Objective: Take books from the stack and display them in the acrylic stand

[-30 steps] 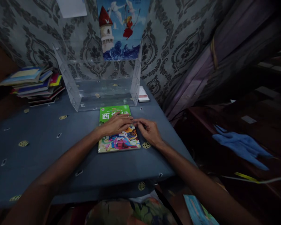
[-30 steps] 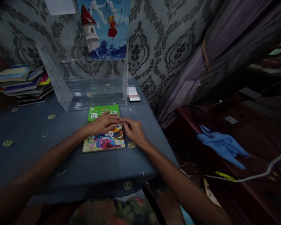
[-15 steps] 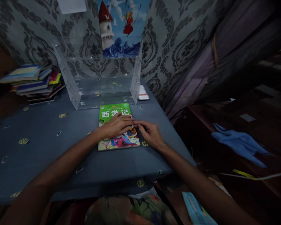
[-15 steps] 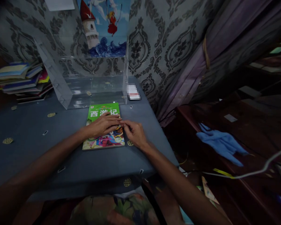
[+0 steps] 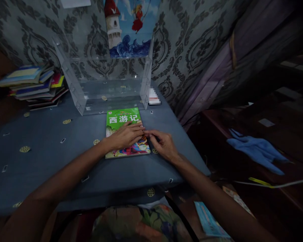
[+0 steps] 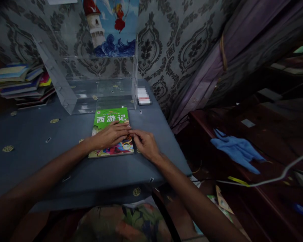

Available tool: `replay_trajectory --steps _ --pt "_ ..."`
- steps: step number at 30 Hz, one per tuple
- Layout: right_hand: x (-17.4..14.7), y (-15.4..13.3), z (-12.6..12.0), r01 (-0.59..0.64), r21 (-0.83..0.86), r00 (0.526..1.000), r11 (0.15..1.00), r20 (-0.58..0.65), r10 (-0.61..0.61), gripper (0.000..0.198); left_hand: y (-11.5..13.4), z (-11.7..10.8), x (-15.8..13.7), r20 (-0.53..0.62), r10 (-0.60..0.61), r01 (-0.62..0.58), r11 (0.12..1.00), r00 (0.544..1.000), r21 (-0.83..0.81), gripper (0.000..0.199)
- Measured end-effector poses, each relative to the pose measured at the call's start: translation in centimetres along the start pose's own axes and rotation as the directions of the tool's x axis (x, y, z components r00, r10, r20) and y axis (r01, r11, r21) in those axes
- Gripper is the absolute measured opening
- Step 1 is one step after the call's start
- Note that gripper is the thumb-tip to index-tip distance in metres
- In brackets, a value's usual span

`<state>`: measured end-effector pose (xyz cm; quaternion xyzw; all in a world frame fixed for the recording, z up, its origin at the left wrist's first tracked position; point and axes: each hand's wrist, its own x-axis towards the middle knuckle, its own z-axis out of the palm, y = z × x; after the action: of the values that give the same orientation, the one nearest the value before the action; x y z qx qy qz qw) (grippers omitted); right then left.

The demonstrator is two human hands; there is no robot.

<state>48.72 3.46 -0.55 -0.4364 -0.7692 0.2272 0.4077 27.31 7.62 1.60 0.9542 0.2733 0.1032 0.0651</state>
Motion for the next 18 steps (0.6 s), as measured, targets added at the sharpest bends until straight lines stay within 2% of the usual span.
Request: replay_trajectory --steps 8,12,18 --pt "-1.3 -0.4 -0.2 -0.014 0.033 1.0 0.999 -0.02 0.014 0.031 0.5 0.2 -0.2 -0.009 0.063 -0.064 0.996 0.998 -0.057 0.033" --pt "-1.6 -0.7 -0.4 -0.023 0.019 1.0 1.0 0.014 0.023 0.033 0.6 0.5 -0.2 -0.007 0.063 -0.063 0.996 0.998 -0.058 0.033" --pt "-2.1 -1.2 -0.5 -0.031 0.026 0.999 0.999 -0.019 0.031 0.032 1.0 0.0 -0.5 -0.009 0.073 -0.074 0.988 0.997 -0.136 0.034"
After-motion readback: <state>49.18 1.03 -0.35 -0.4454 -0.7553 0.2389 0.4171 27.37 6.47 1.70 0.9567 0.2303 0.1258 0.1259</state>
